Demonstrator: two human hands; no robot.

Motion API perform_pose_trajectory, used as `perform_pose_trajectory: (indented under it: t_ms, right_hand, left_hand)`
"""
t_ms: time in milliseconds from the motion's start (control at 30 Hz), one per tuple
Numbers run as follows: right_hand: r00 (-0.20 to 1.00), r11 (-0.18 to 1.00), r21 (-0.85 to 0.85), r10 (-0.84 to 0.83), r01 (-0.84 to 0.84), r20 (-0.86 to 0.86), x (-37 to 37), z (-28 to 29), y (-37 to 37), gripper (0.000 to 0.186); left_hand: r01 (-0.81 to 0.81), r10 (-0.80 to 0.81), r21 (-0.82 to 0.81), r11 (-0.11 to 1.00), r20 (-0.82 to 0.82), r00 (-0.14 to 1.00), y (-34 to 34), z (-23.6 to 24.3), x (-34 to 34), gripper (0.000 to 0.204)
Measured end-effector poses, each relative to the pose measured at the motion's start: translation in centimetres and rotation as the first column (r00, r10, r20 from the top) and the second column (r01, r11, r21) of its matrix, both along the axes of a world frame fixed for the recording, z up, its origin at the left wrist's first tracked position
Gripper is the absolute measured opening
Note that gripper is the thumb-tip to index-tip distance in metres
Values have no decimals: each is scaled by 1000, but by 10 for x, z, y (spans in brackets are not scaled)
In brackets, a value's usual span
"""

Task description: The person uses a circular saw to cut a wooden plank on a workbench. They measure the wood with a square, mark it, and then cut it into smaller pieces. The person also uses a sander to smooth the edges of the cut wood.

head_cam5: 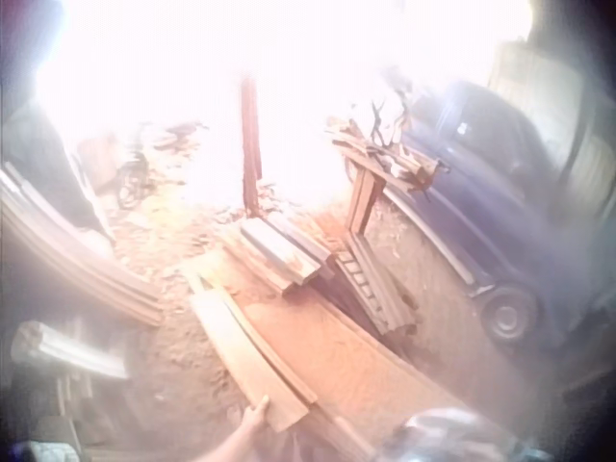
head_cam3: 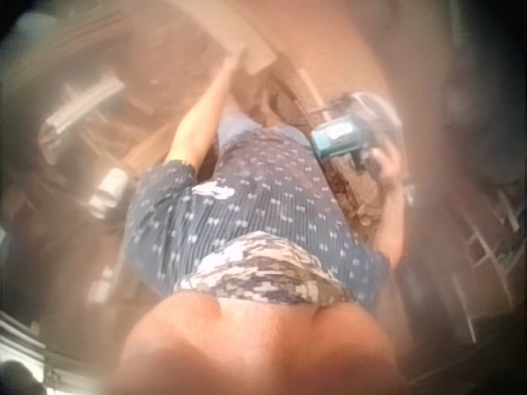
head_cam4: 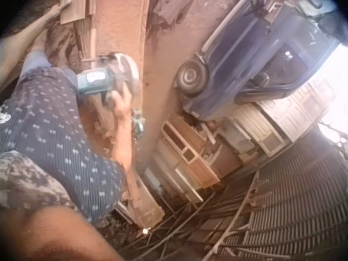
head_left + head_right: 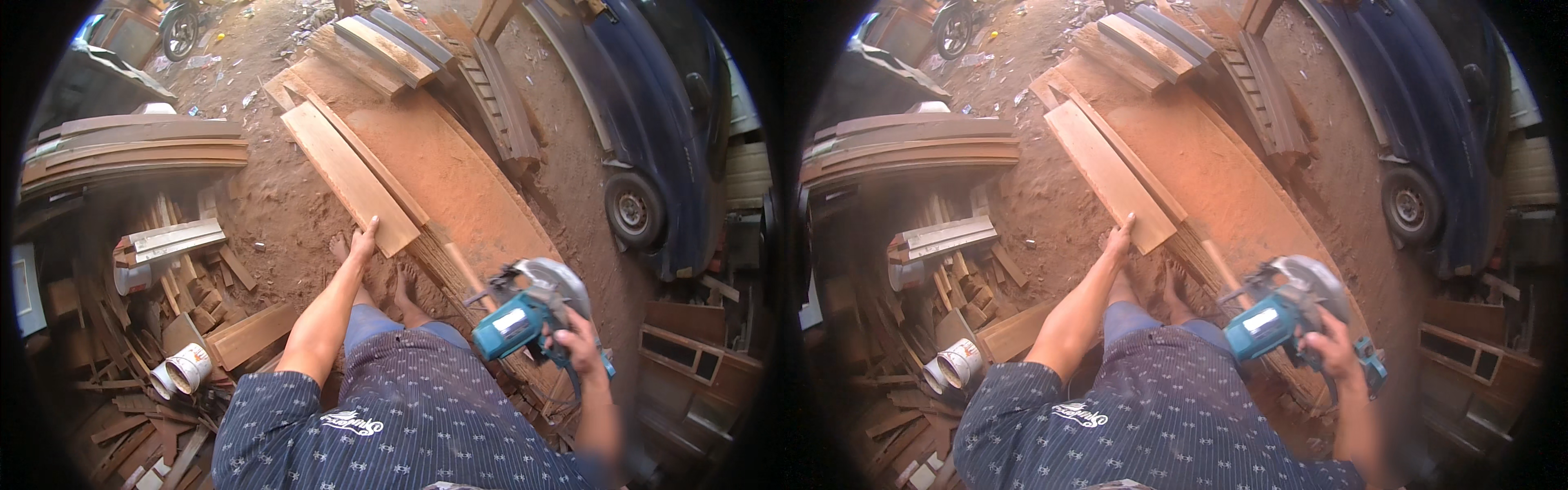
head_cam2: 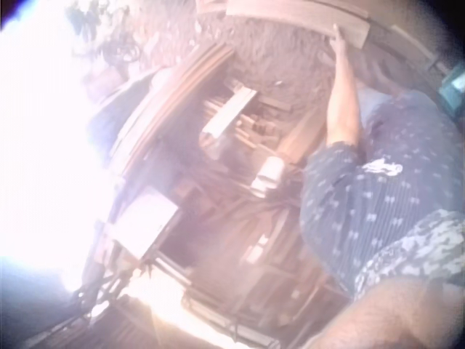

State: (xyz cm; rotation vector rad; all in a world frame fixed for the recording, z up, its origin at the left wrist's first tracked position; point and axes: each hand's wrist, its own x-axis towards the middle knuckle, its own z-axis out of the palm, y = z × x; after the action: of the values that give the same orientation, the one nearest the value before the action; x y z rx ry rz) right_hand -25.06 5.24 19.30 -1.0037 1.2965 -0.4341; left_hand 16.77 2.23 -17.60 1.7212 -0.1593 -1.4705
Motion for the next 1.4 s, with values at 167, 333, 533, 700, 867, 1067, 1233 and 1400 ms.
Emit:
perform_pose_trajectory:
  t_ms: [167,333,533,700,867,1067,1233,1400]
  right_hand:
    - [962,978,-155,-170,139,-211,-36,35,-12,57]
    - [522,654,-322,130,-684,-843,-55,-37,-36,51]
    - [-205,507,531,564,-679,-800,-50,-211,-30,26]
    - [-227,490,558,581,-670,-782,-48,-349,28,22]
    - [-66,630,409,494,-661,-867,-63,-348,49,25]
    - [227,722,228,473,-653,-851,34,-286,25,35]
    - [739,823,-334,147,-461,-657,183,-293,-58,70]
    - [662,862,-260,110,-435,-741,288,-360,-139,75]
  left_hand:
    - [-59,45,-127,990,-114,992,34,97,1,72]
    - [-149,111,-176,973,-209,972,23,243,28,63]
    - [-258,161,-391,883,-264,951,-1,285,88,49]
    - [-282,207,-324,903,-247,947,-16,304,88,44]
    - [-254,196,-281,925,-218,956,-20,310,93,39]
    - [-254,178,-266,930,-280,943,-21,315,107,33]
    - [-166,110,-254,953,-219,969,-17,316,113,39]
    - [-26,-38,-233,972,-265,964,-2,293,140,45]
